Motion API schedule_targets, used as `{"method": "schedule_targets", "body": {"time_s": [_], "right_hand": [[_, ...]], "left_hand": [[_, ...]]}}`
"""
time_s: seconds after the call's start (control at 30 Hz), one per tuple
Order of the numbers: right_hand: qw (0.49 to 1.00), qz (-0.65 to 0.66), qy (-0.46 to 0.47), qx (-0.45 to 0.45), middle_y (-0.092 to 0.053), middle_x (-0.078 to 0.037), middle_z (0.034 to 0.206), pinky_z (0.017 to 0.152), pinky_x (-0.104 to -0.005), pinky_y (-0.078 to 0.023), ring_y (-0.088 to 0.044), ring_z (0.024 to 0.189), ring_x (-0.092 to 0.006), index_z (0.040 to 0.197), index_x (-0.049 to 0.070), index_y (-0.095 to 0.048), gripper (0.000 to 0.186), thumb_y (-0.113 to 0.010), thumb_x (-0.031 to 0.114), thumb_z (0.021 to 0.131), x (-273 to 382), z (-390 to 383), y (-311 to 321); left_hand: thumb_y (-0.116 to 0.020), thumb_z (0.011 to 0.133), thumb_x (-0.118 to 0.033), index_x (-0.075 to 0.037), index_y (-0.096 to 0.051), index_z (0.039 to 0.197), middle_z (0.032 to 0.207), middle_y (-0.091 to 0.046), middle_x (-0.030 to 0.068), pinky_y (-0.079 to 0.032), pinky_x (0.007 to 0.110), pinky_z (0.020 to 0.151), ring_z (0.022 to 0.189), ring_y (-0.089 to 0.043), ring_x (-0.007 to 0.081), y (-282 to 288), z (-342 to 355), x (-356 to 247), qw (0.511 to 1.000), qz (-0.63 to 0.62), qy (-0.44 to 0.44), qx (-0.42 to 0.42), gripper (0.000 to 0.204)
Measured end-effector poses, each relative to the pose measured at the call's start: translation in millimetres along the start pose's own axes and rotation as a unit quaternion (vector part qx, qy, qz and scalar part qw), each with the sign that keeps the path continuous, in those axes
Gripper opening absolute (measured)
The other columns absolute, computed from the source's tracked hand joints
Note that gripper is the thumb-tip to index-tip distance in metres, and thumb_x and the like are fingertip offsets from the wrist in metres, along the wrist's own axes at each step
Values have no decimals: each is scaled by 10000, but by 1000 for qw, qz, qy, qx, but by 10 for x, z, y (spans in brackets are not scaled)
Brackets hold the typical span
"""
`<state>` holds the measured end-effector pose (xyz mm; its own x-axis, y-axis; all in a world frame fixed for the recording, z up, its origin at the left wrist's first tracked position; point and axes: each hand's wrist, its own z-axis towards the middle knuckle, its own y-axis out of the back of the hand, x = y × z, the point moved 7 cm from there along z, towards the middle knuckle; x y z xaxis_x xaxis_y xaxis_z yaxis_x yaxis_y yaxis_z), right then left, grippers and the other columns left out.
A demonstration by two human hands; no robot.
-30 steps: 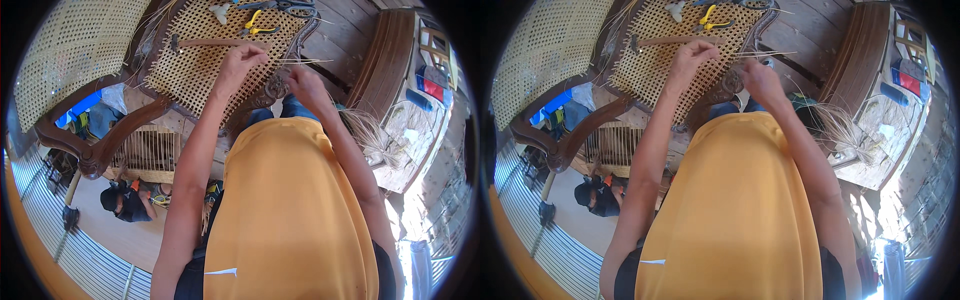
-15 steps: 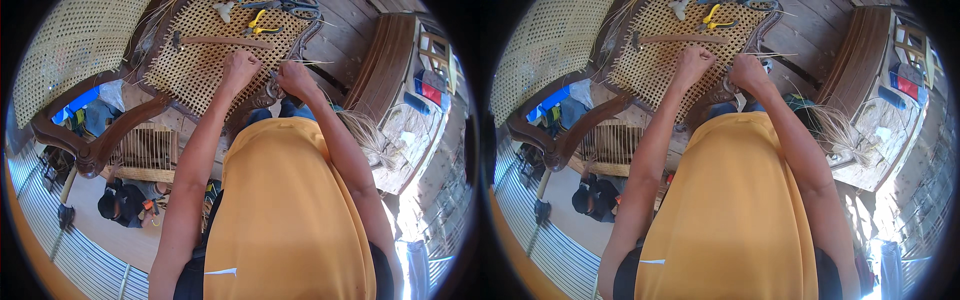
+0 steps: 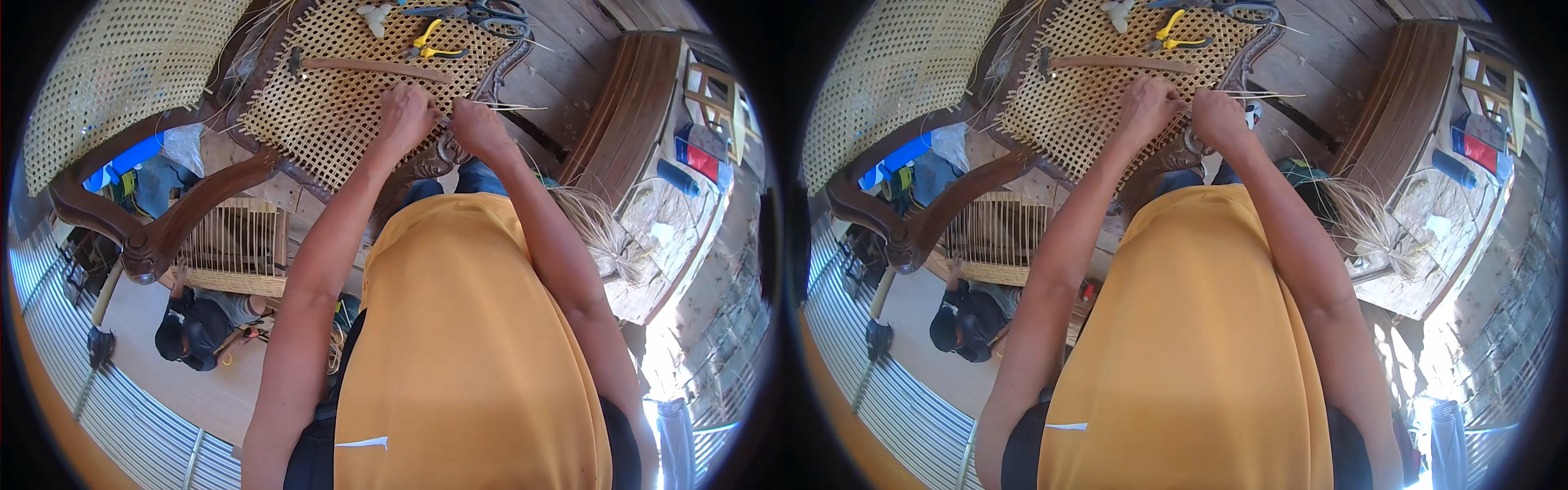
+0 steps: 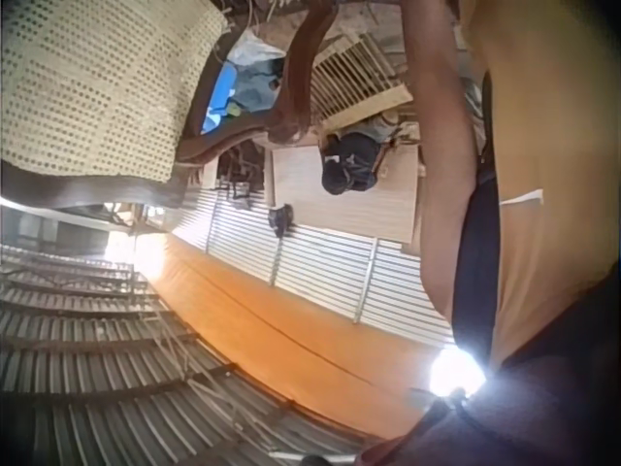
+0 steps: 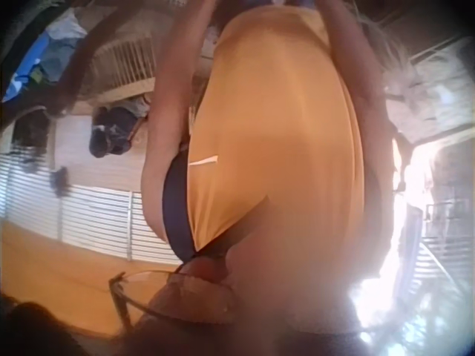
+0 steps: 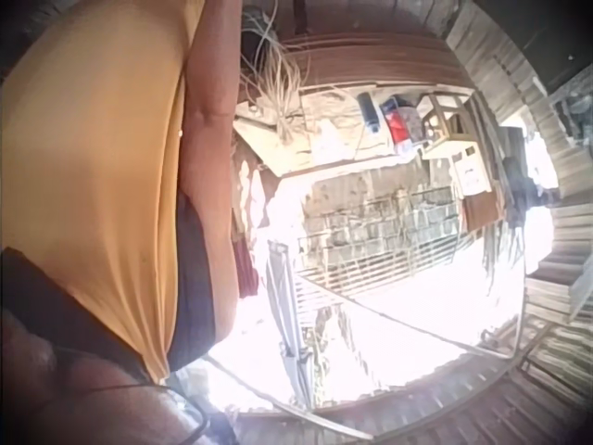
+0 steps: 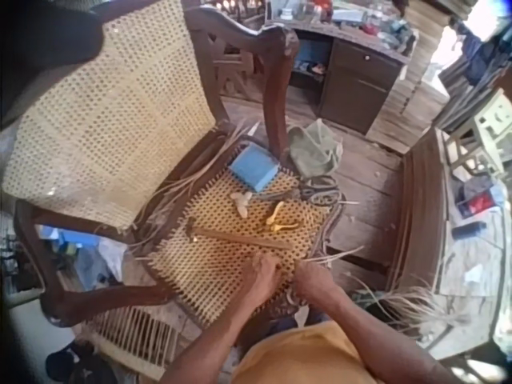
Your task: Weaving rattan strands into the seat frame of a wooden chair.
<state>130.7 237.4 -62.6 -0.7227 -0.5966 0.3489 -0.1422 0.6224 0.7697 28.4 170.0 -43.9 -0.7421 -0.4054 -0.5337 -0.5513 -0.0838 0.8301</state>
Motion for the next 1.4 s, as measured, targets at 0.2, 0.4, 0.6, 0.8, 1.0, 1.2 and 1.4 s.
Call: {"method": "schedule_targets", "body": {"time_s": [0.2, 0.4, 0.6, 0.8, 1.0, 1.2, 1.4], "right_hand": [[1000, -12, -22, -7, -685, -250, 880, 783, -469, -540, -684, 869, -396, 878, -12, -672, 199, -585, 163, 844, 74, -64, 169], [989, -96, 70, -88, -687, -242, 865, 757, -472, -546, -684, 850, -392, 866, -12, -674, 228, -570, 189, 849, 174, -108, 177], [992, -101, 4, -80, -671, -228, 776, 674, -492, -529, -677, 759, -377, 851, 19, -667, 247, -586, 252, 854, -203, -240, 421], [966, 203, -161, -22, -653, -158, 702, 633, -390, -508, -674, 694, -271, 891, 1, -619, 356, -678, 350, 857, -842, -613, 434], [988, 42, 89, -121, -651, -173, 822, 709, -474, -488, -632, 821, -396, 902, 22, -604, 279, -671, 288, 852, -350, -382, 404], [985, -35, 152, -71, -633, -174, 896, 718, -486, -490, -631, 860, -388, 929, 37, -537, 231, -636, 239, 879, -290, -257, 271], [970, -59, 221, -85, -596, -160, 970, 691, -481, -516, -642, 839, -380, 973, 47, -514, 243, -642, 229, 878, -298, -181, 198]], "left_hand": [[-791, 720, -278, -80, -741, 779, 841, -693, 107, -443, 457, 830, 890, -628, 293, 8, -13, 13, 999, -29, -19, 35, 213], [-781, 721, -194, -93, -723, 764, 812, -670, 95, -429, 478, 793, 871, -624, 280, -10, -220, 9, 994, -45, -28, -95, 125], [-730, 715, -79, -109, -684, 727, 755, -595, 79, -436, 433, 743, 838, -596, 285, -31, -303, -36, 981, -22, 2, -192, 56], [-718, 710, -61, -111, -617, 686, 771, -599, 65, -430, 436, 728, 811, -582, 275, -36, -381, -66, 970, 1, -37, -239, 115], [-717, 703, -59, -118, -578, 729, 767, -582, 49, -421, 424, 707, 772, -580, 265, -23, -356, -140, 966, 0, -69, -250, 153], [-712, 710, -58, -120, -575, 755, 777, -574, 41, -418, 420, 719, 784, -584, 239, -61, -395, -127, 962, 45, -54, -263, 157], [-699, 715, -48, -102, -591, 795, 811, -580, 48, -422, 414, 807, 832, -589, 248, -36, -436, -159, 967, 52, -12, -250, 145]]}}
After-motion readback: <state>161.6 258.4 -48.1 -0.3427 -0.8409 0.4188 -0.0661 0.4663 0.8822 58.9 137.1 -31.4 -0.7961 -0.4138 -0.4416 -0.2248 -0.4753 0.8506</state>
